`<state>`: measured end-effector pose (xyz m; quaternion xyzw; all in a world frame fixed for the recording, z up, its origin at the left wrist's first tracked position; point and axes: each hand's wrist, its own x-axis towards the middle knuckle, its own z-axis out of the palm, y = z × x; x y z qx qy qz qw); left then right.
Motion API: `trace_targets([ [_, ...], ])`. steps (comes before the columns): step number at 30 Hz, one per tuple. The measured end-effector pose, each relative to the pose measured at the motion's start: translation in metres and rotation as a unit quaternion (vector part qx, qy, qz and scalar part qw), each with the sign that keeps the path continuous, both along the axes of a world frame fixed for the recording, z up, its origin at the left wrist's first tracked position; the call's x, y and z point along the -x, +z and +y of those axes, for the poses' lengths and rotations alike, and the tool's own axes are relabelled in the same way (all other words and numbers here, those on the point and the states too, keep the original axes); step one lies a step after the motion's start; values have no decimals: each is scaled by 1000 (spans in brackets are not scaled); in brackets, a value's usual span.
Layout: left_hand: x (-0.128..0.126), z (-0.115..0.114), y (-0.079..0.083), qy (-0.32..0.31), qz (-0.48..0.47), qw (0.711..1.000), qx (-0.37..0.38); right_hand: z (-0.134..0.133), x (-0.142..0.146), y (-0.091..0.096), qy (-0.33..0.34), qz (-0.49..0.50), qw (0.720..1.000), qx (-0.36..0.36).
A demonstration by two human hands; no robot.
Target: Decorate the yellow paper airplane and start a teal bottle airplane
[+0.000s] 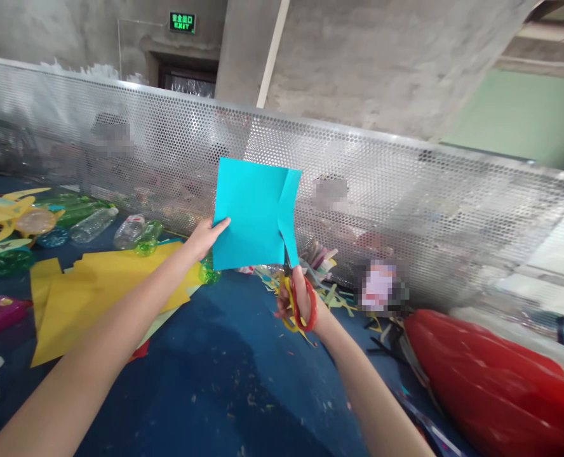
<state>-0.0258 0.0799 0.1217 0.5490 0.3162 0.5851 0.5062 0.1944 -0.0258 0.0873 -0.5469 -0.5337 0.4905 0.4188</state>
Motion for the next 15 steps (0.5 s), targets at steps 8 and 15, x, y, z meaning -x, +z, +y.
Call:
trace_targets([
  [8,-1,3,-4,-26,21,999,4,-7,-2,8,0,41,999,28],
  [15,1,1,-1,-42,11,996,72,-13,0,15,20,65,997,21],
])
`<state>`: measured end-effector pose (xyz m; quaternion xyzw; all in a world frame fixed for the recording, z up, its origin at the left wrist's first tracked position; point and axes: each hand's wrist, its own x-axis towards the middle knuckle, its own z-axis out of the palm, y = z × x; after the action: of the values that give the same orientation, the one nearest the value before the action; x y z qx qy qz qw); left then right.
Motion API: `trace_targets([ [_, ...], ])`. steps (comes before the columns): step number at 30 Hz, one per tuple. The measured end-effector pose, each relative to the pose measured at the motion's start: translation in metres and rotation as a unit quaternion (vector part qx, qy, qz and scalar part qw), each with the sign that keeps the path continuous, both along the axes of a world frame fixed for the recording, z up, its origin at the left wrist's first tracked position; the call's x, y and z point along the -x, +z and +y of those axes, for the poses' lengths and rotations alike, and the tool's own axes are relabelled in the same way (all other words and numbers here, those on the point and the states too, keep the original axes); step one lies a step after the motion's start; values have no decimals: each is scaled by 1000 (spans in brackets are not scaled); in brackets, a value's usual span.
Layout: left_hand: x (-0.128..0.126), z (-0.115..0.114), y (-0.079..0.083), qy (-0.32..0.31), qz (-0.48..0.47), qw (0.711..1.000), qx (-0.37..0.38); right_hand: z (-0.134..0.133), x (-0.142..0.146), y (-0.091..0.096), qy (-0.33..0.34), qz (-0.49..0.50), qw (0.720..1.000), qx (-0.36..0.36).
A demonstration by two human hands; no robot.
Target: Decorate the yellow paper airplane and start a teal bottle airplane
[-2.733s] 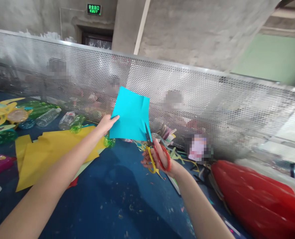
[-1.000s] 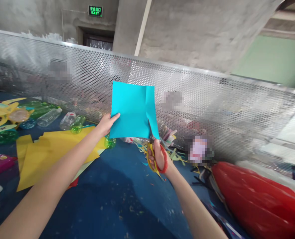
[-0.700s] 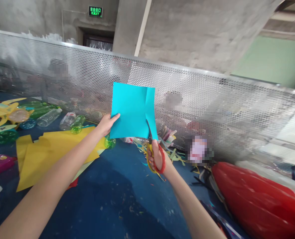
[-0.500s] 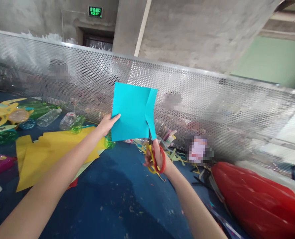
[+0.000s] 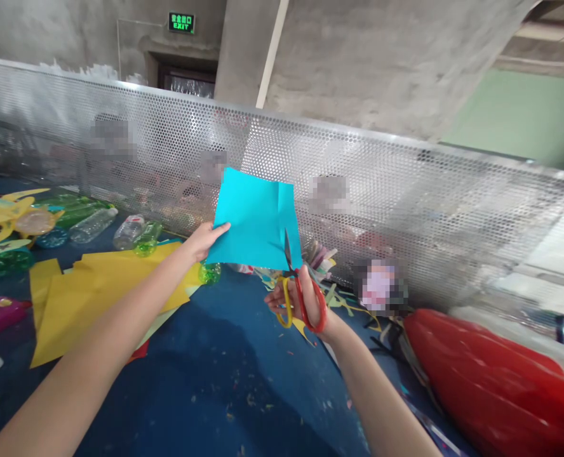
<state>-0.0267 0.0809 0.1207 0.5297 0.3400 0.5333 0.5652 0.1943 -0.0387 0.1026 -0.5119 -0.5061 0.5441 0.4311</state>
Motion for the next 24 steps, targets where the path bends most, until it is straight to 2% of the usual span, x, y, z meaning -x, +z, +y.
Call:
trace_targets([
  [4,-1,-2,0,-23,5,1000,12,3,0,-4,-23,1,1000,-10],
  [13,-7,-11,0,-59,-8,997,-40,8,-3,-6,-51,-29,998,-31],
  [24,-8,-13,1,-70,12,996,-54,7,-4,-7,-71,-45,993,-84],
])
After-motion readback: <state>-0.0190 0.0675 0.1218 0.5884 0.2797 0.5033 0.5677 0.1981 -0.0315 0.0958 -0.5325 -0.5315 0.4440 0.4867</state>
